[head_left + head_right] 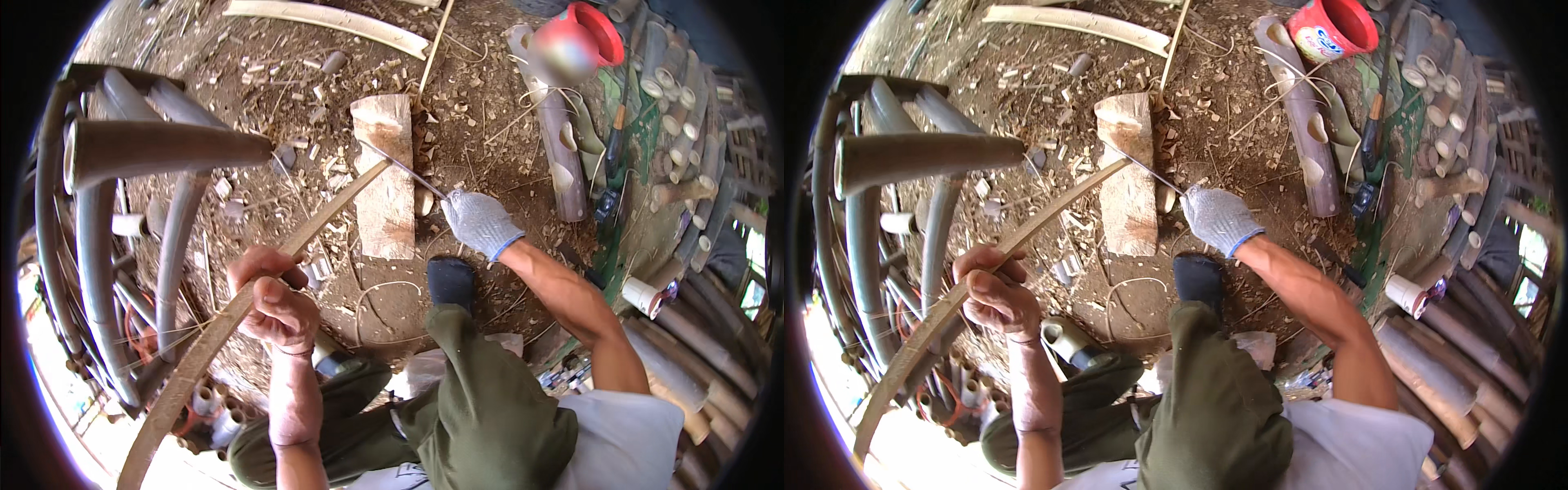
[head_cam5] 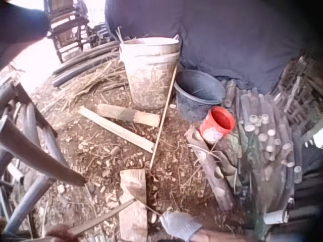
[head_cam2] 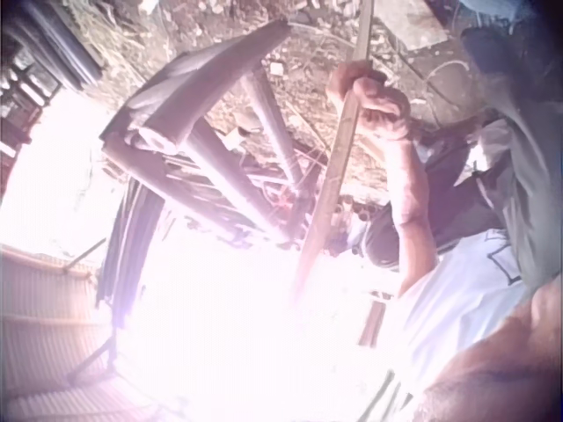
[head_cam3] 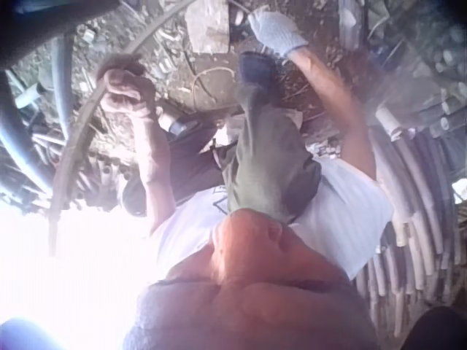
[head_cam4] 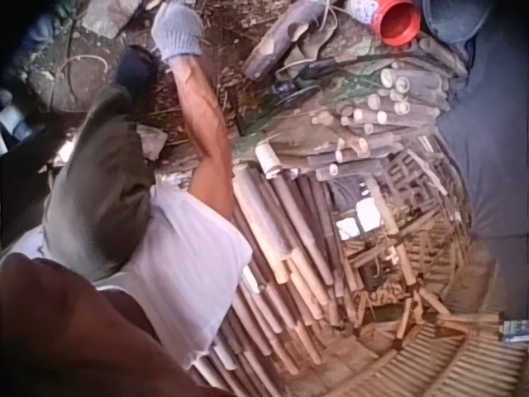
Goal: The person constructs a bamboo frame, first wrapping and securing joints with a thin cord and then using a large knife to whittle and shape a separate bamboo pole while sitting on the ground.
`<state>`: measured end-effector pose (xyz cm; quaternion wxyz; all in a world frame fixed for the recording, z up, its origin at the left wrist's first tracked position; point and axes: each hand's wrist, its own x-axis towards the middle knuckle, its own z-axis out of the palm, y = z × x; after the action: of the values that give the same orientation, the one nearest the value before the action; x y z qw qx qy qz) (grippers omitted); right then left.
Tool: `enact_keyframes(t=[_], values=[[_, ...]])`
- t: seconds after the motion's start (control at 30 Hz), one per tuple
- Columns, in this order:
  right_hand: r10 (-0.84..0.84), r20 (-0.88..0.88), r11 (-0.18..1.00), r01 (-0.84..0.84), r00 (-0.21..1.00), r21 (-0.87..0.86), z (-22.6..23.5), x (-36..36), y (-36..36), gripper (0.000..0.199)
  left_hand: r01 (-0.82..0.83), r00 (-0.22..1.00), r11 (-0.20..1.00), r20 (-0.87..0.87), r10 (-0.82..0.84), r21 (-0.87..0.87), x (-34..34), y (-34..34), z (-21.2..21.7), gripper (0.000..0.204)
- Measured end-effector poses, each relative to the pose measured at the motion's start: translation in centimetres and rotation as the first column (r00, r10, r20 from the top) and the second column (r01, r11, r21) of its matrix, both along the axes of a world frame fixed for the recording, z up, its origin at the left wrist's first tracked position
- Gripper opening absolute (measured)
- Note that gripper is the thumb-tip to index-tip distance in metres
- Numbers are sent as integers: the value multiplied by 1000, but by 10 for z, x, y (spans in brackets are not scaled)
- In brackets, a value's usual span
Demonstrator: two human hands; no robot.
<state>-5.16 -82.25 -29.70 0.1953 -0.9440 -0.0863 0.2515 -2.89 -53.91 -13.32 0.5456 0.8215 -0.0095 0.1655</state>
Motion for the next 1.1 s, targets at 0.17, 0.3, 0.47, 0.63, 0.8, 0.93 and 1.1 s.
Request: enact_keyframes(t=[0.17, 0.3, 0.47, 0.63, 0.8, 0.93, 1.1], values=[[-467, 188, 806, 328, 864, 493, 79, 2, 13, 30, 314, 892, 949, -350, -287, 19, 62, -25, -23, 30], [-670, 82, 591, 463, 738, 660, 130, 6, -1, 46, 335, 913, 924, -308, -269, 186, 93, -23, -73, 38], [-586, 433, 765, 290, 685, 575, 173, 3, -17, 48, -87, 930, 892, -358, -88, -444, 9, -35, 7, 36], [-441, 336, 778, 167, 832, 606, 183, 0, 31, 44, -119, 788, 861, -575, -221, -494, -75, 3, 44, 36], [-140, 549, 877, -154, 824, 456, 182, -22, 68, 40, -214, 825, 879, -561, -71, -426, -119, -3, 58, 30], [109, 434, 895, -278, 894, 348, 189, -44, 75, 42, -120, 788, 969, -615, -40, -218, -138, 5, 60, 30], [89, 497, 898, -285, 863, 334, 174, -57, 77, 49, -179, 817, 980, -568, 98, -88, -153, -12, 59, 29]])
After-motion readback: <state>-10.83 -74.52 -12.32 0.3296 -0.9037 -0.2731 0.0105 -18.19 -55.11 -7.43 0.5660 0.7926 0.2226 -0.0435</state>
